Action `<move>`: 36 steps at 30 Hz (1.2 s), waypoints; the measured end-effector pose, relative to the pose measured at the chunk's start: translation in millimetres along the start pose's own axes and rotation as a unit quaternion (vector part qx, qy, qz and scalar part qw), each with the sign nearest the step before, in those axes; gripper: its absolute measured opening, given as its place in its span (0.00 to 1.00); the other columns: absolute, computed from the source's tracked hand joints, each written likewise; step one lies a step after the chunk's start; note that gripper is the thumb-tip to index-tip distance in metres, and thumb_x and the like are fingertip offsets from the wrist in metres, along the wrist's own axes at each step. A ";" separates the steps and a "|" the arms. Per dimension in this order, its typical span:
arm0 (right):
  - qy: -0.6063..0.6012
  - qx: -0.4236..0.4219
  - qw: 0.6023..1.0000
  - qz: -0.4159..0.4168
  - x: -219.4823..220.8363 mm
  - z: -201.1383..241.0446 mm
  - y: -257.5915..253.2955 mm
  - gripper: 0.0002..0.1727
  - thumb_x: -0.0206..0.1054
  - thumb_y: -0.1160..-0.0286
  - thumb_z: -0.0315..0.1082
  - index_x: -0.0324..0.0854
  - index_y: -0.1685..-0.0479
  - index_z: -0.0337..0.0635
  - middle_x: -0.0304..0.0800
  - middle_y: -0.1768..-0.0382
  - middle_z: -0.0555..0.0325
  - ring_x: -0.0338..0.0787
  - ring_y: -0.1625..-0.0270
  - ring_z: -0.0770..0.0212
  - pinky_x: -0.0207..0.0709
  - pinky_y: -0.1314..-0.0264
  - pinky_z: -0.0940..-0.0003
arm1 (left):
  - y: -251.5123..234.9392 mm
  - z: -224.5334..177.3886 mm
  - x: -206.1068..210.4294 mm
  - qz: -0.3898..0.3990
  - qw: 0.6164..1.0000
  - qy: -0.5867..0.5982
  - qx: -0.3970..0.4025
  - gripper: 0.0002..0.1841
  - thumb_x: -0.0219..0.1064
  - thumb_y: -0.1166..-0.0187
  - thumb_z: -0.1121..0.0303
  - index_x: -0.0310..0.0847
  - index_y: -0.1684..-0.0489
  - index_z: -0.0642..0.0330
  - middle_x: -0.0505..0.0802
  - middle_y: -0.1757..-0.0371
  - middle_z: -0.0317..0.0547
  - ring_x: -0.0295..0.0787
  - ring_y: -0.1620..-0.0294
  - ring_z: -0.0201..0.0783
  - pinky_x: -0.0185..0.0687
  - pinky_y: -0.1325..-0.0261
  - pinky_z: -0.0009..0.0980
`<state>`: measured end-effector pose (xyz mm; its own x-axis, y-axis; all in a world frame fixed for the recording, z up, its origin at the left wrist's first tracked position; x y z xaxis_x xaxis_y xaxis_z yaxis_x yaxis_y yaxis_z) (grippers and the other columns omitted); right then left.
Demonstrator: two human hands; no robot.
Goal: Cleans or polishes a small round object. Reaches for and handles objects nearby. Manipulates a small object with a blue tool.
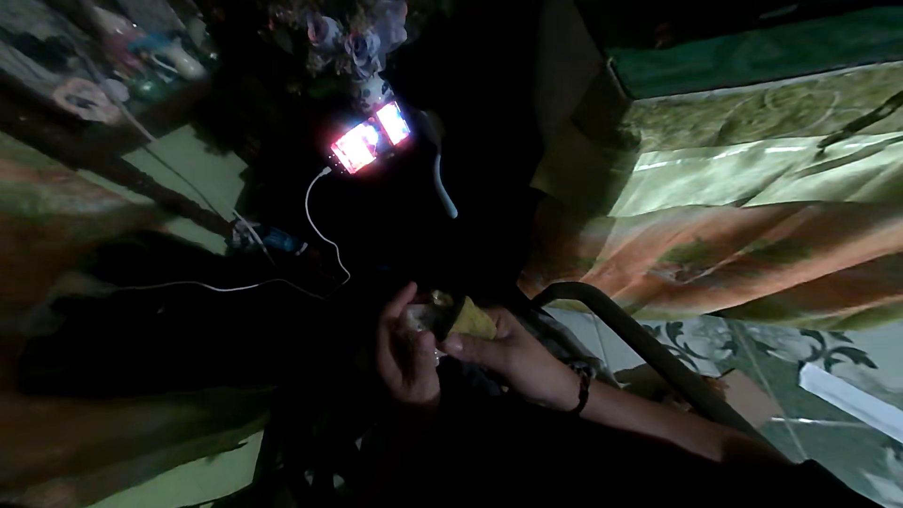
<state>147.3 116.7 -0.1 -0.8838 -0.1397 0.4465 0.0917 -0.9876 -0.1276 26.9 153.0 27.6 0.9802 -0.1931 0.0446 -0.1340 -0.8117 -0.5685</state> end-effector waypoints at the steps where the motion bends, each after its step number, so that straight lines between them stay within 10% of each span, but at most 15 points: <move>1: 0.018 -0.006 0.999 0.031 4.4 1.8 1.3 0.05 0.69 0.21 0.31 0.88 0.53 0.45 0.94 0.57 0.72 0.90 0.53 0.79 0.85 0.45 0.77 | -0.3 2.3 -1.6 -0.008 1.000 0.017 -0.025 0.28 0.57 0.13 0.47 0.76 0.30 0.64 0.90 0.39 0.41 0.90 0.43 0.33 0.90 0.40 0.33; 7: 0.230 -0.109 0.949 0.184 20.6 8.3 10.4 0.11 0.72 0.28 0.26 0.87 0.49 0.33 0.93 0.59 0.60 0.88 0.54 0.79 0.83 0.47 0.80 | 1.1 1.0 -5.9 -0.025 0.991 0.067 -0.113 0.27 0.56 0.16 0.40 0.80 0.41 0.57 0.93 0.50 0.34 0.91 0.51 0.30 0.90 0.47 0.30; 10: 0.501 -0.186 0.834 0.137 16.8 15.5 9.8 0.20 0.72 0.32 0.32 0.88 0.39 0.46 0.94 0.62 0.53 0.93 0.63 0.57 0.86 0.63 0.54 | 6.4 9.5 -3.3 -0.029 0.981 0.082 -0.175 0.22 0.51 0.11 0.49 0.77 0.43 0.60 0.91 0.56 0.29 0.89 0.57 0.23 0.88 0.51 0.24; 14: 0.653 -0.217 0.723 0.060 20.6 14.9 4.3 0.23 0.70 0.33 0.34 0.85 0.35 0.54 0.90 0.67 0.51 0.87 0.78 0.48 0.76 0.85 0.51 | 2.5 9.7 1.2 -0.021 0.979 0.079 -0.185 0.21 0.52 0.11 0.52 0.75 0.42 0.64 0.89 0.53 0.33 0.88 0.53 0.26 0.88 0.49 0.26; 24: 0.503 -0.195 0.836 0.103 17.2 12.2 7.1 0.11 0.71 0.29 0.38 0.89 0.55 0.41 0.91 0.71 0.54 0.91 0.68 0.56 0.84 0.67 0.51 | 9.3 19.0 -0.3 -0.012 0.980 0.077 -0.184 0.22 0.53 0.12 0.48 0.77 0.43 0.60 0.90 0.50 0.30 0.87 0.51 0.23 0.86 0.48 0.22; 28: 0.381 -0.215 0.893 0.107 18.5 21.7 13.2 0.10 0.70 0.24 0.33 0.90 0.55 0.36 0.94 0.65 0.55 0.92 0.60 0.68 0.86 0.53 0.67 | 10.4 21.4 0.2 -0.024 0.976 0.138 -0.167 0.22 0.58 0.17 0.43 0.82 0.44 0.52 0.92 0.50 0.28 0.89 0.49 0.25 0.87 0.43 0.27; 33: 0.076 -0.023 0.974 0.214 31.0 10.6 16.7 0.23 0.71 0.25 0.27 0.77 0.30 0.36 0.90 0.40 0.64 0.86 0.37 0.76 0.80 0.29 0.74 | 6.7 11.5 -2.1 -0.009 0.983 0.140 -0.121 0.26 0.61 0.19 0.40 0.78 0.41 0.54 0.93 0.47 0.38 0.92 0.45 0.36 0.90 0.41 0.36; 36: -0.049 0.051 0.973 0.221 33.5 2.2 20.3 0.19 0.69 0.23 0.32 0.80 0.33 0.51 0.92 0.49 0.71 0.89 0.50 0.78 0.85 0.45 0.78 | -1.4 1.1 2.3 0.020 0.980 0.187 -0.060 0.24 0.62 0.18 0.44 0.80 0.39 0.54 0.94 0.46 0.50 0.93 0.43 0.49 0.89 0.38 0.45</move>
<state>120.5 91.8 14.2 -0.7003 -0.5535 0.4507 0.5024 -0.8308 -0.2395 29.5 154.3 27.6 0.8548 -0.3962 0.3351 -0.2092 -0.8541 -0.4762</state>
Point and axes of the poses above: each hand's wrist, its own y-axis away from the middle knuckle, its own x-axis out of the palm, z = x × y, the point moved 10 cm from there along -y, towards the middle knuckle
